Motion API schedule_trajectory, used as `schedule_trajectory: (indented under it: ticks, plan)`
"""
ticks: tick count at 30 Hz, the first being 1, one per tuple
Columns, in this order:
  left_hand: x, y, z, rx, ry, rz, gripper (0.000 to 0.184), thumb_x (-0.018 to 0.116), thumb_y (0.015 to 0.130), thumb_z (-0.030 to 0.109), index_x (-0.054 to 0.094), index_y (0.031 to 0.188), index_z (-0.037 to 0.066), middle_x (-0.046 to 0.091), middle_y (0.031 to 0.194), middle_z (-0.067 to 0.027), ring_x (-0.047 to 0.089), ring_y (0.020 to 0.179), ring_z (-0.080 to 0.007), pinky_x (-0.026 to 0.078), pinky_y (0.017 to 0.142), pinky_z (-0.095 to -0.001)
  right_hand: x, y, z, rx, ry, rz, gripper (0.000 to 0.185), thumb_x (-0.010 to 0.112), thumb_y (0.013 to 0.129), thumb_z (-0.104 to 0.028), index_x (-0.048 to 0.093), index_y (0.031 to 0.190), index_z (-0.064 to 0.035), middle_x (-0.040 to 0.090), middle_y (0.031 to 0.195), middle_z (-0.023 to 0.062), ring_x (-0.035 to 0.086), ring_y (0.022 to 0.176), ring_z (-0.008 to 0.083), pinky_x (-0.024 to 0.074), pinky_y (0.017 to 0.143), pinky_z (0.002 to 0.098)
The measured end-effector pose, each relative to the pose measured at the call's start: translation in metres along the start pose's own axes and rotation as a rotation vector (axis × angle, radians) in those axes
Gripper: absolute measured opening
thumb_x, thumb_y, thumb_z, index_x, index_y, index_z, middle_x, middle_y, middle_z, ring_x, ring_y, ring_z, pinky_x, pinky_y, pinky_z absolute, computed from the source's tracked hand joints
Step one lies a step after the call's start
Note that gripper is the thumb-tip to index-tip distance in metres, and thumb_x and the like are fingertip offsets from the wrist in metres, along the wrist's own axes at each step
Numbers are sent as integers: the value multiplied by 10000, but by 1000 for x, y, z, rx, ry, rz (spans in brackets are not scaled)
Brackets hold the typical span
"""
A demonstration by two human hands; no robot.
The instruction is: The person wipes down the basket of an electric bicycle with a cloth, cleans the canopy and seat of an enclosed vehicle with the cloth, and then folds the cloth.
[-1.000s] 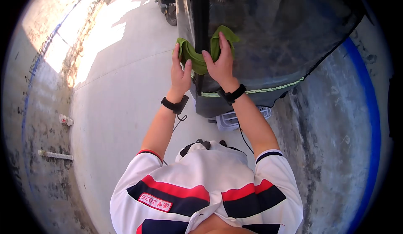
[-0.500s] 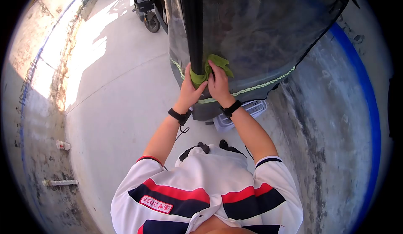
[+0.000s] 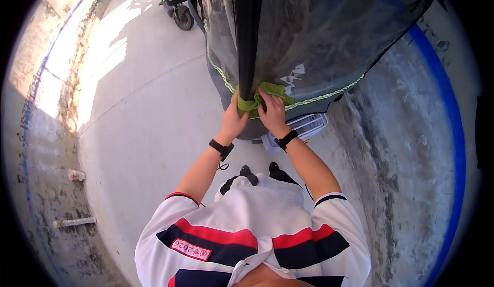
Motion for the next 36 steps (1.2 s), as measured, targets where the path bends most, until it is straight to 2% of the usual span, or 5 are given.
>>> schedule_trajectory:
  ticks: [3, 9, 13, 18, 36]
  plan:
    - [-2, -18, 18, 164, 192, 130, 768, 686, 815, 52, 285, 1465, -29, 551, 1264, -293, 539, 1163, -474, 468, 949, -465, -10, 4, 2, 9, 19, -106, 556, 682, 746, -12, 557, 1287, -53, 642, 1092, 169, 591, 1022, 392, 457, 925, 453]
    - [18, -21, 49, 559, 323, 236, 762, 715, 791, 91, 338, 1439, -42, 562, 1232, -254, 520, 1136, -473, 418, 972, -515, -25, 16, 23, 117, -100, -65, 716, 721, 730, -59, 436, 1387, -37, 577, 1215, 201, 531, 1138, 405, 418, 980, 478]
    - [35, -8, 62, 457, 332, 178, 735, 700, 796, 92, 355, 1432, -38, 559, 1244, -253, 517, 1161, -449, 389, 1005, -522, -48, 22, 56, 202, -166, 15, 778, 730, 748, -94, 370, 1434, -28, 495, 1325, 253, 461, 1251, 428, 386, 1053, 474]
    - [64, 6, 65, 238, 264, 102, 720, 667, 816, 84, 341, 1446, -41, 554, 1254, -260, 520, 1161, -427, 397, 1021, -470, -89, 16, 112, 338, -166, 94, 752, 708, 764, -132, 373, 1427, -18, 486, 1332, 264, 458, 1251, 434, 386, 1055, 482]
    - [145, 39, 89, 202, 392, -71, 546, 668, 794, 69, 526, 1321, 44, 597, 1111, -201, 516, 1067, -390, 415, 954, -451, -171, -11, 218, 354, -224, 243, 386, 622, 823, -59, 587, 1206, -24, 629, 1137, 183, 559, 1112, 364, 414, 989, 491]
Point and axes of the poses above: each hand's wrist, its own y-axis towards the middle knuckle, its own x-axis out of the palm, z = x × y, the point moved 2 cm from there along y, towards the middle knuckle
